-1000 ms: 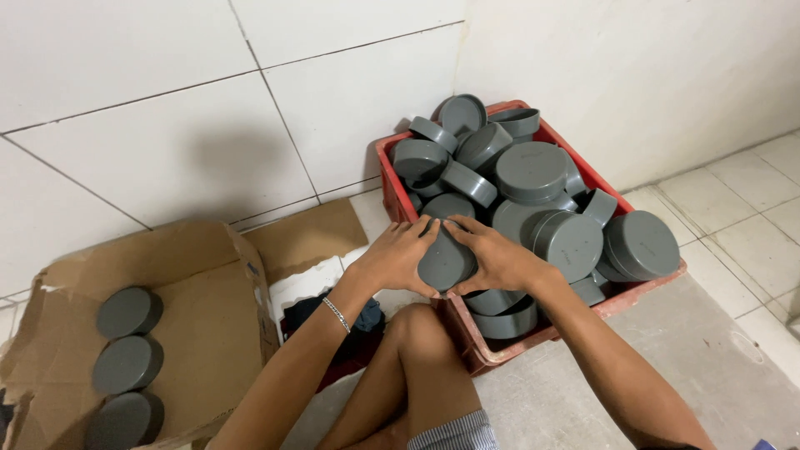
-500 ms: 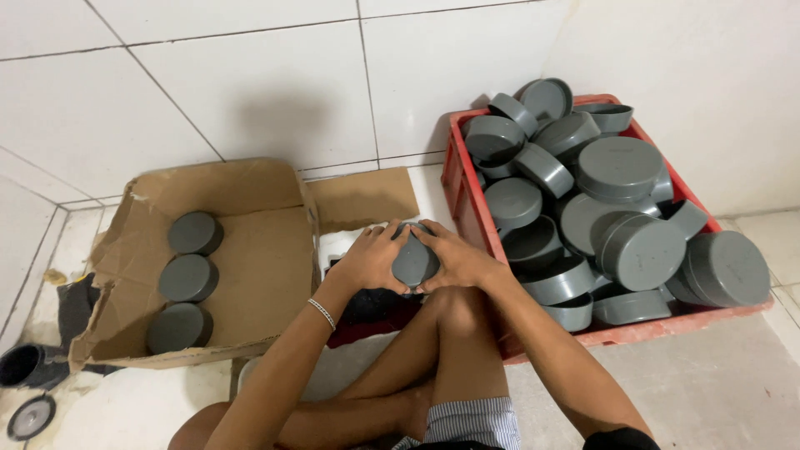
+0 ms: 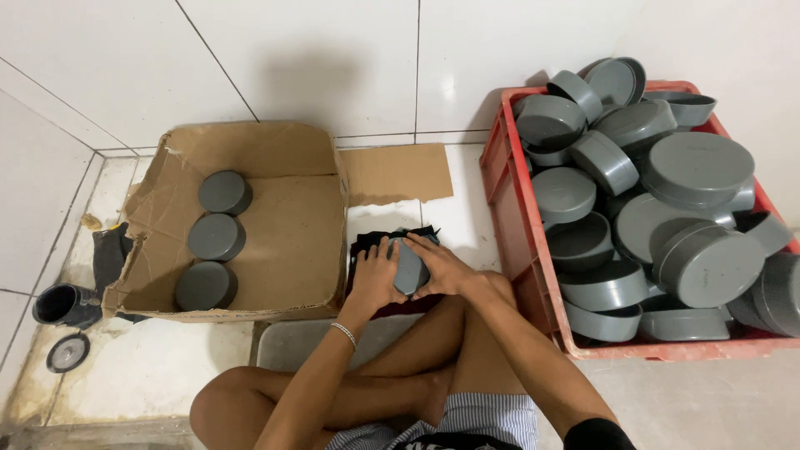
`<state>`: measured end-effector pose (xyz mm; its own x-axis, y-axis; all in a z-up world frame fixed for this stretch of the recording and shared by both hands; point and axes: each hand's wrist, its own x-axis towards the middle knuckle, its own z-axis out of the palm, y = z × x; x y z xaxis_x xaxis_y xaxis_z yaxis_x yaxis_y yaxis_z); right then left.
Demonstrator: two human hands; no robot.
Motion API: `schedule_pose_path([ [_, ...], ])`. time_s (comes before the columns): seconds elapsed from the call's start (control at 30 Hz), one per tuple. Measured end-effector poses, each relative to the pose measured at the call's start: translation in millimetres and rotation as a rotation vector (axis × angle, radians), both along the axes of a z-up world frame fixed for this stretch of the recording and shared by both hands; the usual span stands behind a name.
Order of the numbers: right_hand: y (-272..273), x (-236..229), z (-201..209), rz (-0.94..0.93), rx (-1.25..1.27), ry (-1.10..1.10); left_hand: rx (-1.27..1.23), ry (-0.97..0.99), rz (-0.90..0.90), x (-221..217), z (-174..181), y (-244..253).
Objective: The person is sitting on the floor, picking up grey plastic caps from a red crate, wiping them with a cloth, and placing them into a cardboard box.
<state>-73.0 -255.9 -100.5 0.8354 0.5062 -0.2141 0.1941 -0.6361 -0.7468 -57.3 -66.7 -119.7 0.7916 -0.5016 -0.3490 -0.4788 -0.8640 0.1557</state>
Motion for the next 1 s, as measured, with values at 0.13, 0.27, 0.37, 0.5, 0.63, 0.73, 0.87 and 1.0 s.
schedule_pose_path([
  [0.13, -3, 9, -48, -0.060, -0.186, 0.010, -0.030, 0.023, 0.102, -5, -17, 5],
  [0.27, -5, 16, -83, -0.215, -0.219, 0.086, -0.086, 0.039, 0.210, -8, -46, 16],
  [0.37, -3, 7, -79, -0.258, -0.123, 0.106, -0.117, 0.054, 0.271, -15, -70, 20],
  [0.5, -7, 11, -116, -0.285, -0.179, -0.004, -0.135, 0.044, 0.308, -25, -73, 24],
  [0.63, -10, 15, -100, -0.473, -0.051, 0.063, -0.171, 0.047, 0.313, -25, -73, 28],
  [0.73, -5, 7, -60, -0.620, 0.178, 0.097, -0.200, 0.018, 0.255, -25, -76, 28],
  [0.87, 4, -2, -37, -0.577, 0.402, -0.003, -0.329, 0.053, 0.210, -32, -65, 23],
  [1.0, 7, 1, -56, -0.467, 0.429, -0.218, -0.446, 0.022, 0.341, -43, -78, 26],
])
